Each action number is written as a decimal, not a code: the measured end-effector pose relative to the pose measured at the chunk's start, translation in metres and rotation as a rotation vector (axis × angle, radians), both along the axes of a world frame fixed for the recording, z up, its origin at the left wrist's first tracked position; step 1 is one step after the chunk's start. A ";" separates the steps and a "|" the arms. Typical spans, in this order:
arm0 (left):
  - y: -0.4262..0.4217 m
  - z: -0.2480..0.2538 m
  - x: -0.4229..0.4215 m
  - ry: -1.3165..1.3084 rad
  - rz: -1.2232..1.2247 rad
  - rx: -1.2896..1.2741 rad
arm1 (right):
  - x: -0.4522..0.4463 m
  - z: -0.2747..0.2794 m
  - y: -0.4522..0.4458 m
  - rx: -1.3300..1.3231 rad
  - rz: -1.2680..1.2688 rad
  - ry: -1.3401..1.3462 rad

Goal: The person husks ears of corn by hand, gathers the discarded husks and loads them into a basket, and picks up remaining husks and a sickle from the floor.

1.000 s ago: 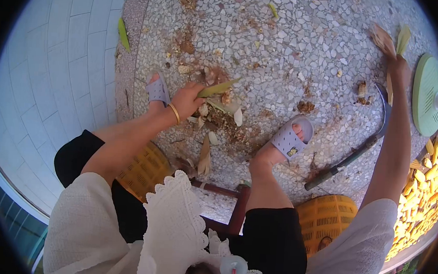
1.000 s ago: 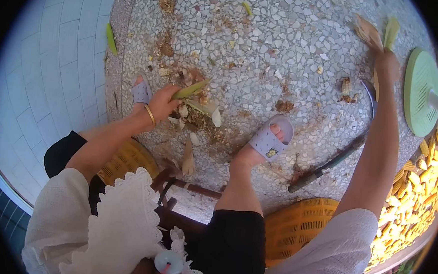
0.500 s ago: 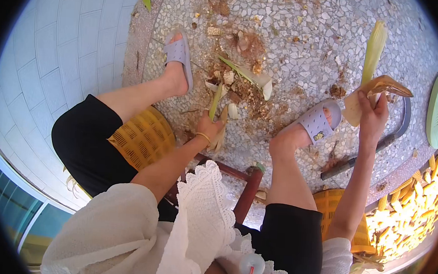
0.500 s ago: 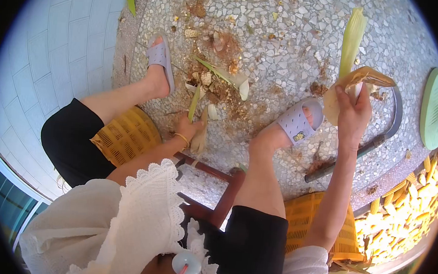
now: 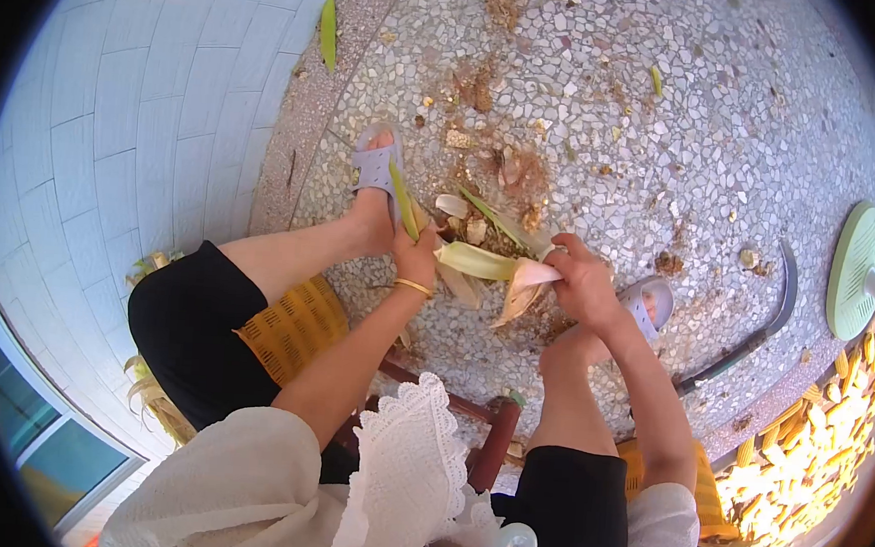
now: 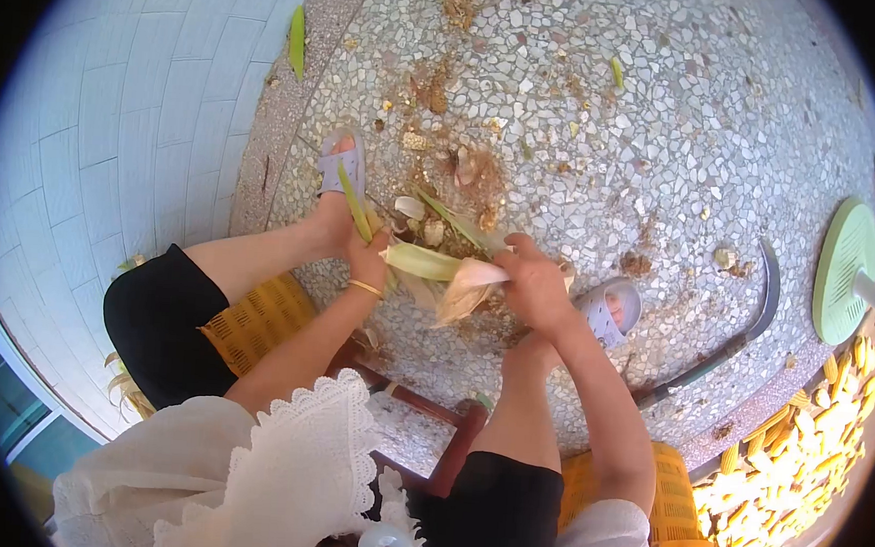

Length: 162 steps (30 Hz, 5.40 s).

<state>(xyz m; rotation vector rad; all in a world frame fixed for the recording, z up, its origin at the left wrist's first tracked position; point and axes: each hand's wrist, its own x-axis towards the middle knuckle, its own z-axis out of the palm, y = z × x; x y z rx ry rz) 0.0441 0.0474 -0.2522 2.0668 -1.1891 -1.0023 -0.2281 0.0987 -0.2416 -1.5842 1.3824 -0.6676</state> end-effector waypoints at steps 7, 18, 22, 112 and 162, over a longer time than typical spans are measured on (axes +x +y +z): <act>-0.238 0.013 0.021 -0.266 0.018 -0.241 | 0.046 -0.054 -0.014 0.005 0.354 0.554; -0.407 -0.058 0.151 -0.527 0.014 0.071 | -0.038 0.048 0.006 0.212 -0.307 0.177; -0.408 -0.067 0.159 -0.544 -0.012 0.122 | -0.059 0.071 0.009 0.319 -0.440 0.224; 0.028 0.083 0.024 0.389 0.219 0.574 | 0.002 0.283 0.009 0.819 -0.774 -0.806; 0.172 0.601 0.227 0.225 0.206 0.855 | -0.104 0.603 0.093 1.050 -0.977 -0.418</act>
